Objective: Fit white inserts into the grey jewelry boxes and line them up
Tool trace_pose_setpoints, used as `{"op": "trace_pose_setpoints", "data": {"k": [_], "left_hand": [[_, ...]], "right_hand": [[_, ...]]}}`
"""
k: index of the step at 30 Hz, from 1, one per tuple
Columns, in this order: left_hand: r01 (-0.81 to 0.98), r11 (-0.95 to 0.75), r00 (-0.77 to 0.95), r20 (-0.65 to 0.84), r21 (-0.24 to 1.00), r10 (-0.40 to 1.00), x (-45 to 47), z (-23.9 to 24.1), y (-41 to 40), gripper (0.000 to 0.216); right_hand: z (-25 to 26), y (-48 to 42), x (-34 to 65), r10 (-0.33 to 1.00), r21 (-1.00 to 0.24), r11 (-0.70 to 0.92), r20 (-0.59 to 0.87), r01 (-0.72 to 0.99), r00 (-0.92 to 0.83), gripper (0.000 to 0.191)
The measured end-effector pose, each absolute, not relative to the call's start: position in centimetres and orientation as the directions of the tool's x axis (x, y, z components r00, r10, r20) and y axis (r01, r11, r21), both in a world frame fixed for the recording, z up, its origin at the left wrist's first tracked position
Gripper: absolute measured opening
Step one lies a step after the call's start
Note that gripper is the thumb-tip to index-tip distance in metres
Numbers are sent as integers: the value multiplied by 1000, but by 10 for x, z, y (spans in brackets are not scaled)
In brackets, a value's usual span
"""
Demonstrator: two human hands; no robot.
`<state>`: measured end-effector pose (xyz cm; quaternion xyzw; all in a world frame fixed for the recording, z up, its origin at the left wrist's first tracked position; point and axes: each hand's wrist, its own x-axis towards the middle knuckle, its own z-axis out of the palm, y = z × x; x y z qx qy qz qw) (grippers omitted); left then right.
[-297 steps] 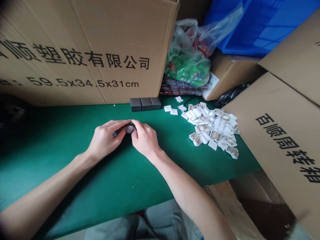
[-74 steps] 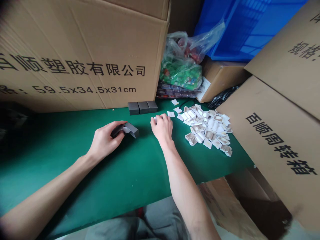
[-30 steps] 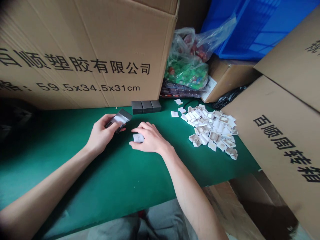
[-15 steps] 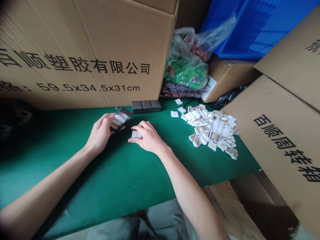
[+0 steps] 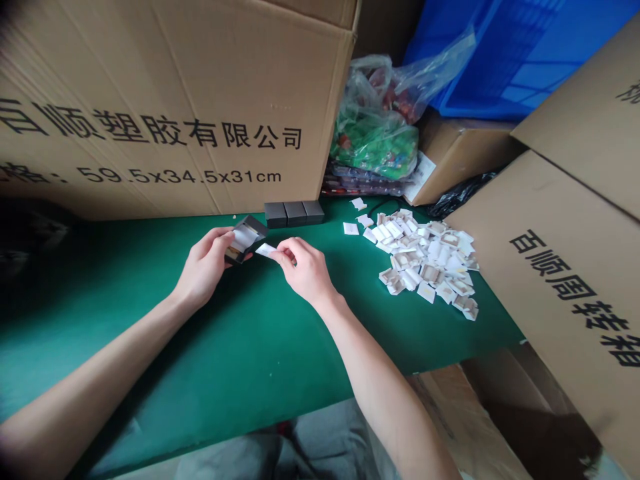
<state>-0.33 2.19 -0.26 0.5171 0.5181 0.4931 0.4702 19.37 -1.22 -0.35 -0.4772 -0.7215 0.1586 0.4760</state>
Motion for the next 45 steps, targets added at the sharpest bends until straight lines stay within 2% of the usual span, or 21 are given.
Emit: {"op": "trace_pose_setpoints", "data": {"k": [7, 15, 28, 33, 45], "left_hand": [[143, -39, -8, 40, 989, 999, -3, 3, 18, 44], [138, -17, 19, 14, 990, 1000, -6, -3, 20, 52], [267, -62, 101, 36, 962, 994, -6, 0, 16, 63], [385, -143, 160, 87, 912, 983, -5, 4, 12, 61], [419, -160, 169, 96, 894, 981, -5, 6, 11, 60]], "right_hand": [[-7, -12, 190, 836, -676, 441, 549, 590, 5, 23], [-11, -12, 189, 842, -671, 431, 539, 603, -3, 25], [-10, -16, 185, 810, -615, 436, 586, 657, 11, 28], [-12, -16, 183, 795, -588, 461, 607, 665, -15, 28], [-18, -15, 180, 830, -613, 430, 557, 663, -24, 28]]}}
